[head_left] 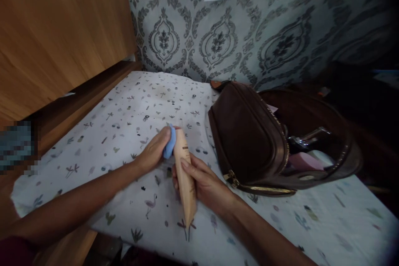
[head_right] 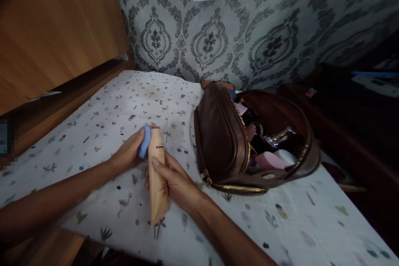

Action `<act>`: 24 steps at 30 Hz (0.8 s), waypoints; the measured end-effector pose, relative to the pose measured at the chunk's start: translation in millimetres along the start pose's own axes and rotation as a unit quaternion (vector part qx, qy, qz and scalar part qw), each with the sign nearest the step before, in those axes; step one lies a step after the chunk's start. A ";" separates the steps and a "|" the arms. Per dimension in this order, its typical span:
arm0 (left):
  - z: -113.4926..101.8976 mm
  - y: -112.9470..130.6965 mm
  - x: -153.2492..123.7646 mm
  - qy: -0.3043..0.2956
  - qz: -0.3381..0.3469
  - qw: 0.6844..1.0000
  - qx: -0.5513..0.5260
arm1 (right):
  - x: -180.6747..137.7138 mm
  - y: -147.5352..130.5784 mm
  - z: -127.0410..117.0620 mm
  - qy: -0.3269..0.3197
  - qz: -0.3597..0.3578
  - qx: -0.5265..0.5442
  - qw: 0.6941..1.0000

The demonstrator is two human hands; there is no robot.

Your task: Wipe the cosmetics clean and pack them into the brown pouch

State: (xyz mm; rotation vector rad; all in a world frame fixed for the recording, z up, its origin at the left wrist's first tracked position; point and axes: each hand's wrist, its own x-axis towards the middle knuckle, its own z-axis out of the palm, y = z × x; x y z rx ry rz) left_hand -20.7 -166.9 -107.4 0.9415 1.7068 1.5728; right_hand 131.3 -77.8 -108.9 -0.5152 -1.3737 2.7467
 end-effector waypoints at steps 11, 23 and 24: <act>2.3 13.0 -9.6 -0.159 -0.025 0.986 -0.053 | -1.5 0.2 -6.4 0.021 -0.107 -0.189 0.976; 11.4 41.5 -28.0 -0.097 0.098 0.990 0.002 | -13.0 -21.1 6.2 0.009 -0.183 -0.339 0.923; 9.4 44.7 -27.9 -0.088 0.126 0.988 0.026 | -11.9 -20.5 4.9 0.011 -0.197 -0.341 0.919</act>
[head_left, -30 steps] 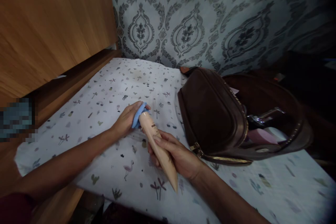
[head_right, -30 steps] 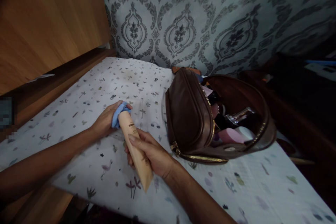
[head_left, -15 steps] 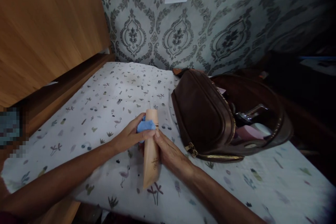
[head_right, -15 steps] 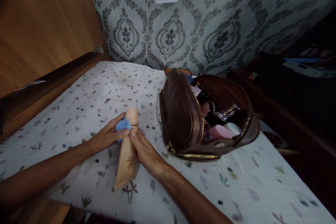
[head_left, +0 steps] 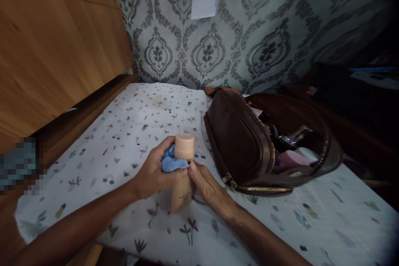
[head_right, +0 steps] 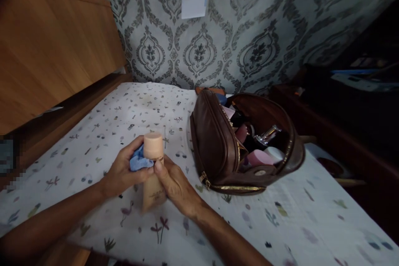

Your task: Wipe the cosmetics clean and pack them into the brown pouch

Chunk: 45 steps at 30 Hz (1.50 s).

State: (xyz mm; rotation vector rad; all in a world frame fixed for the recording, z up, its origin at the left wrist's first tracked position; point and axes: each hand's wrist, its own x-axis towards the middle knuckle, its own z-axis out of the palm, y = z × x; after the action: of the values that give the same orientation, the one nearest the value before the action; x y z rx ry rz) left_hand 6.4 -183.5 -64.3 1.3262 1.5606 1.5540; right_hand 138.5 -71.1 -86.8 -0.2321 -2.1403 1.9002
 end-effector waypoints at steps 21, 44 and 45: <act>-33.9 -43.8 11.6 -0.007 0.281 0.862 0.422 | 7.0 23.0 -6.1 0.156 -0.036 0.074 0.984; -32.0 -62.7 14.0 -0.026 0.269 0.793 0.546 | -3.0 54.7 5.4 0.172 0.044 0.004 0.984; -36.2 -64.6 15.0 -0.020 0.247 0.798 0.549 | -3.0 54.9 5.4 0.172 0.046 0.009 0.984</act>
State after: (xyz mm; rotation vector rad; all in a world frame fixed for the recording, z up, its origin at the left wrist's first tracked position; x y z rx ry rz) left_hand -47.7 -173.8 -116.1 2.5106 2.3328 0.7205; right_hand 136.5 -70.1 -142.0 -0.6169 -1.9084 1.7720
